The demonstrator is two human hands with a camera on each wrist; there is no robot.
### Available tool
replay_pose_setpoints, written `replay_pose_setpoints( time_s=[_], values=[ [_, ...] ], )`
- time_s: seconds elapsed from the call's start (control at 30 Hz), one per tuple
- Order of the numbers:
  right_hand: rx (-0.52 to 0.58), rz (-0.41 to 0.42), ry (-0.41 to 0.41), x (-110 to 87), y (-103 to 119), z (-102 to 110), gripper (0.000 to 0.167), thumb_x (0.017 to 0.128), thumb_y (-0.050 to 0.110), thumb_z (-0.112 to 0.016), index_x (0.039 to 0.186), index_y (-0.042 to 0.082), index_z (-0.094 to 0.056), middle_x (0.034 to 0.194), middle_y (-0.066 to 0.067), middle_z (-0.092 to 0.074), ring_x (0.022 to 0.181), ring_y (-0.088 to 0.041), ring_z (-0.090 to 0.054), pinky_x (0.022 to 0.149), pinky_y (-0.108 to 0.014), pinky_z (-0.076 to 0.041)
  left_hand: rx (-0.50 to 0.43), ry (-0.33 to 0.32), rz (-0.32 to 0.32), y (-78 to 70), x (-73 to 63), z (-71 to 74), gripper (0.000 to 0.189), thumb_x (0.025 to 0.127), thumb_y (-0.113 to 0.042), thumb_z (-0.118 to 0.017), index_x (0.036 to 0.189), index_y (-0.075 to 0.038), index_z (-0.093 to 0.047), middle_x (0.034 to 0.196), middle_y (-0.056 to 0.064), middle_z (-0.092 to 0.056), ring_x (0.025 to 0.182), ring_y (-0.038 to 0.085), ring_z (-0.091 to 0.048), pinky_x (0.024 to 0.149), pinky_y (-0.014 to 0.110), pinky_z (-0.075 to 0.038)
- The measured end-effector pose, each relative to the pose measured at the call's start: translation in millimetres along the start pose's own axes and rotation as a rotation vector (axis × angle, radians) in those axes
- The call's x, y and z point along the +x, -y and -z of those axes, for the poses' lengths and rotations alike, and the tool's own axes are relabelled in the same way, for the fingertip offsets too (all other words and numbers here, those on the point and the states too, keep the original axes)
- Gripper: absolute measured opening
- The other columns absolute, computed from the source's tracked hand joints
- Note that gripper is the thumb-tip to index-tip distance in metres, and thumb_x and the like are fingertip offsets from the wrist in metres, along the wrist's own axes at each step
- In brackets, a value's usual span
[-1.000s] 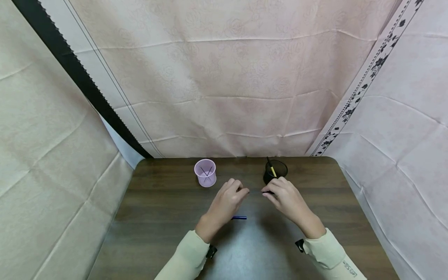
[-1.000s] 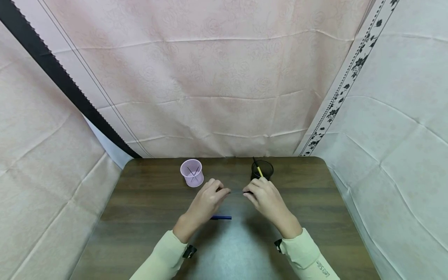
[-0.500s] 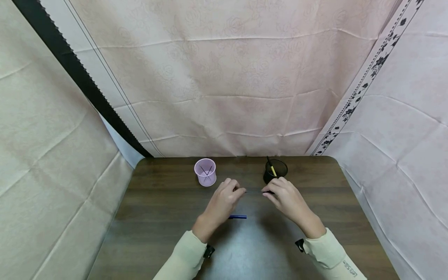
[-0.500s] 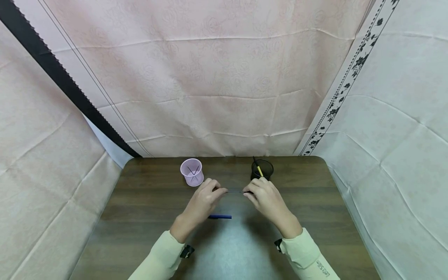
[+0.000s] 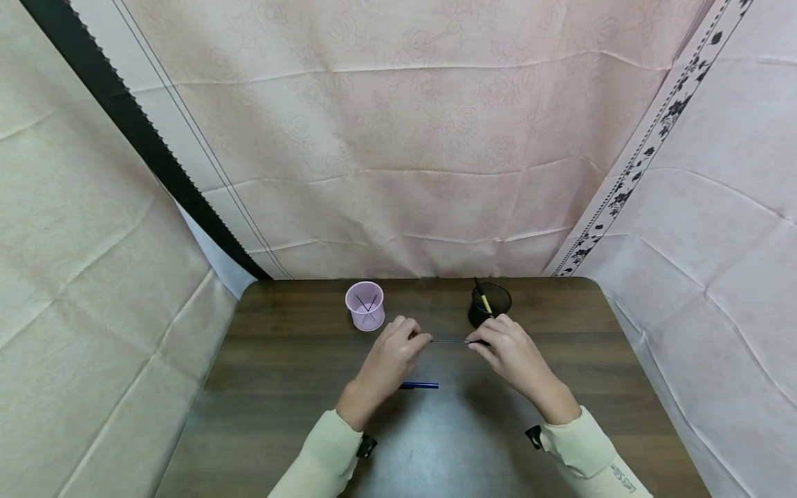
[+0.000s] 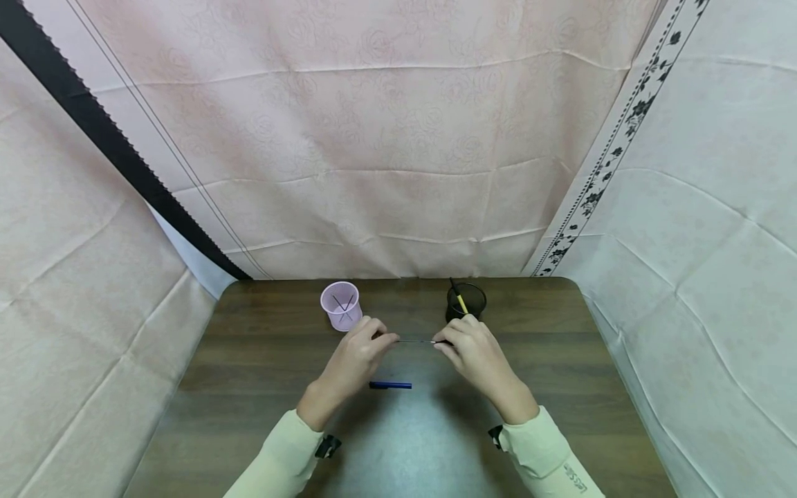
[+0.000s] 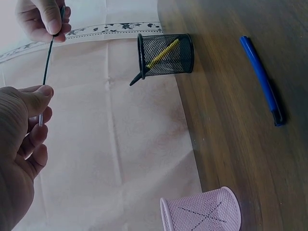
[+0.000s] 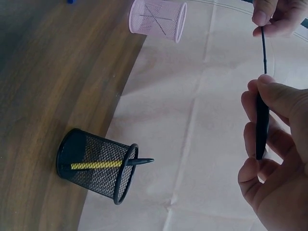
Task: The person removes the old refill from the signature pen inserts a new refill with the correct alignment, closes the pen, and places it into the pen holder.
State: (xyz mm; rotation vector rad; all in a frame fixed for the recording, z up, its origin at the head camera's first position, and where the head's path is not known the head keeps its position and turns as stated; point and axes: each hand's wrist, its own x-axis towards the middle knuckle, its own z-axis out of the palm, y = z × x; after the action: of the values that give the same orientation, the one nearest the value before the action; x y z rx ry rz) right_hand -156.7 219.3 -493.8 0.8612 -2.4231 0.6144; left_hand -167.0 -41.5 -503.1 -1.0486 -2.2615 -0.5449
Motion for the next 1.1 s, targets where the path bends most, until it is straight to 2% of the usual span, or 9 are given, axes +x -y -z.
replay_pose_setpoints(
  time_s=[0.33, 0.53, 0.63, 0.73, 0.97, 1.1],
  values=[
    [-0.008, -0.003, 0.011, 1.0, 0, 2, 0.01, 0.082, 0.014, -0.086, 0.09, 0.015, -0.078, 0.087, 0.005, -0.072, 0.08, -0.016, -0.056, 0.07, -0.035, -0.048, 0.009, -0.003, -0.001, 6.9, -4.5, 1.4, 0.012, 0.09, -0.002, -0.077, 0.099, -0.009, -0.08, 0.088, 0.001, -0.061, 0.08, 0.016, -0.054, 0.069, 0.027, -0.046],
    [-0.006, 0.003, -0.001, 0.5, -1, 2, 0.016, 0.079, 0.009, -0.087, 0.089, 0.017, -0.078, 0.087, 0.007, -0.072, 0.081, -0.015, -0.056, 0.071, -0.035, -0.047, -0.003, 0.001, 0.024, 18.8, -13.1, -7.7, 0.012, 0.089, 0.0, -0.077, 0.098, -0.008, -0.08, 0.086, 0.002, -0.06, 0.079, 0.016, -0.053, 0.069, 0.028, -0.046],
    [0.003, 0.005, -0.004, 0.4, -1, 2, 0.015, 0.08, 0.01, -0.087, 0.09, 0.017, -0.078, 0.087, 0.007, -0.072, 0.081, -0.015, -0.055, 0.071, -0.034, -0.047, -0.005, 0.025, 0.048, 25.9, -19.0, -16.9, 0.014, 0.09, 0.001, -0.076, 0.1, -0.008, -0.08, 0.086, 0.001, -0.059, 0.079, 0.016, -0.053, 0.07, 0.027, -0.046],
    [0.012, 0.006, -0.007, 0.0, -2, 2, 0.015, 0.08, 0.01, -0.087, 0.09, 0.017, -0.078, 0.088, 0.007, -0.072, 0.082, -0.015, -0.055, 0.072, -0.034, -0.047, -0.003, 0.076, 0.079, 33.1, -25.3, -28.5, 0.016, 0.092, 0.001, -0.073, 0.103, -0.009, -0.08, 0.087, 0.001, -0.06, 0.081, 0.017, -0.054, 0.072, 0.028, -0.047],
    [0.027, 0.012, -0.014, -1.9, -2, 1, 0.017, 0.079, 0.01, -0.088, 0.091, 0.018, -0.078, 0.09, 0.008, -0.074, 0.084, -0.014, -0.056, 0.072, -0.033, -0.049, 0.017, 0.174, 0.114, 49.0, -41.3, -59.8, 0.029, 0.084, 0.01, -0.072, 0.104, -0.009, -0.081, 0.086, 0.003, -0.059, 0.079, 0.018, -0.053, 0.072, 0.029, -0.048],
    [0.034, 0.021, -0.019, -2.9, -3, 2, 0.018, 0.078, 0.009, -0.088, 0.09, 0.017, -0.078, 0.09, 0.007, -0.074, 0.083, -0.015, -0.057, 0.072, -0.033, -0.05, 0.025, 0.239, 0.14, 54.5, -46.6, -73.7, 0.029, 0.085, 0.009, -0.07, 0.104, -0.01, -0.081, 0.086, 0.003, -0.06, 0.081, 0.019, -0.055, 0.073, 0.031, -0.05]
  ],
)
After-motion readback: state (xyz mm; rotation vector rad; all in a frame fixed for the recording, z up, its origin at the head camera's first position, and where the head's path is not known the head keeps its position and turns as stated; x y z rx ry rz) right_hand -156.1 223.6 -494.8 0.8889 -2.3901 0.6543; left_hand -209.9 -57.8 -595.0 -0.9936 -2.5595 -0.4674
